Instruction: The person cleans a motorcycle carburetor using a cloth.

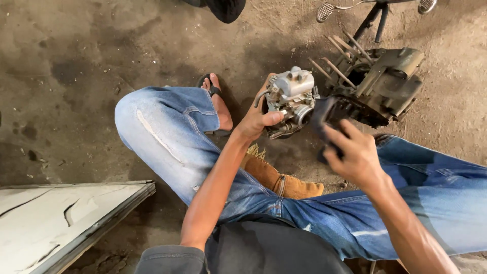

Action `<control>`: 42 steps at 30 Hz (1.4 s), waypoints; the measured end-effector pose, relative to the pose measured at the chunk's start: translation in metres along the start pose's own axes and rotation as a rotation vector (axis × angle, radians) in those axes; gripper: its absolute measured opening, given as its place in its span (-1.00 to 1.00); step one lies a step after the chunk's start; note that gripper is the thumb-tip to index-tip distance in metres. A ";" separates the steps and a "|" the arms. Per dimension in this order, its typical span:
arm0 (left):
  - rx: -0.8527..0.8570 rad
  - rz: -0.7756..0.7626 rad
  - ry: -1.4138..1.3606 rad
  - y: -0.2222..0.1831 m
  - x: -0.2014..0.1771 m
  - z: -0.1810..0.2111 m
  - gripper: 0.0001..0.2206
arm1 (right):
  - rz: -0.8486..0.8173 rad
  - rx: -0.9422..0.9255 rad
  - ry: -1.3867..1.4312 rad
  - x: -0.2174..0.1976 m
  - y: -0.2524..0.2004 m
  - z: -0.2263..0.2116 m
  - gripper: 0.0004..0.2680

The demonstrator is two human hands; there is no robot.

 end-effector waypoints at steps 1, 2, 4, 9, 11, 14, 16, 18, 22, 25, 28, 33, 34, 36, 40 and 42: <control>-0.002 -0.002 0.001 0.000 0.000 0.001 -0.11 | 0.002 0.002 0.000 0.002 0.003 -0.009 -0.63; 0.003 -0.010 0.052 0.000 0.001 0.002 -0.16 | 0.022 -0.003 -0.177 0.003 0.006 -0.017 -0.66; 0.008 -0.021 0.101 0.001 0.004 0.004 -0.20 | 0.041 -0.006 -0.357 0.007 0.010 -0.030 -0.68; 0.017 -0.019 0.562 0.005 0.002 0.013 -0.34 | -0.175 0.162 -0.243 0.032 0.011 -0.019 -0.66; 0.024 -0.013 0.533 0.003 0.000 0.003 -0.34 | -0.171 0.147 0.061 0.036 0.007 0.012 -0.64; 0.027 -0.056 0.401 0.002 0.000 -0.006 -0.32 | -0.264 0.141 0.559 0.050 0.003 0.064 -0.62; 0.017 -0.112 0.300 0.006 0.002 -0.015 -0.30 | -0.353 0.155 0.756 0.052 0.000 0.084 -0.63; -0.031 0.028 -0.129 0.001 -0.006 -0.026 -0.06 | -0.331 0.848 1.459 0.062 -0.009 0.089 -0.62; -0.040 0.025 -0.302 0.005 -0.014 -0.031 -0.07 | -0.006 0.746 1.672 0.037 -0.007 0.095 -0.65; 0.126 0.058 0.015 0.007 -0.001 -0.001 -0.15 | 0.220 0.438 1.692 0.001 0.008 0.082 -0.74; 0.141 0.012 0.088 0.008 0.009 0.003 -0.23 | 0.269 0.317 0.415 -0.019 0.015 0.047 -0.74; 0.046 0.048 0.149 0.004 0.017 -0.005 -0.29 | 0.160 0.075 -0.068 -0.005 0.034 -0.024 -0.69; 0.044 0.044 0.149 0.004 0.015 -0.011 -0.29 | 0.163 0.079 -0.069 -0.003 0.034 -0.021 -0.69; 0.041 0.087 0.316 0.005 0.010 -0.021 -0.31 | 0.254 -0.051 -0.112 -0.002 0.036 -0.018 -0.82; 0.032 0.064 0.250 0.008 0.022 -0.024 -0.34 | 0.273 0.023 0.016 0.000 0.038 -0.015 -0.83; 0.064 0.082 0.164 0.010 0.026 -0.017 -0.33 | 0.305 0.030 0.225 0.000 0.040 -0.012 -0.80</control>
Point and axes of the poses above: each hand's wrist, its own y-axis towards the middle knuckle, its own x-axis out of the palm, z = x × y, the point moved 3 cm from there along y, towards the middle knuckle, and after that the axes turned 2 degrees about -y, right-handed, at the moved point
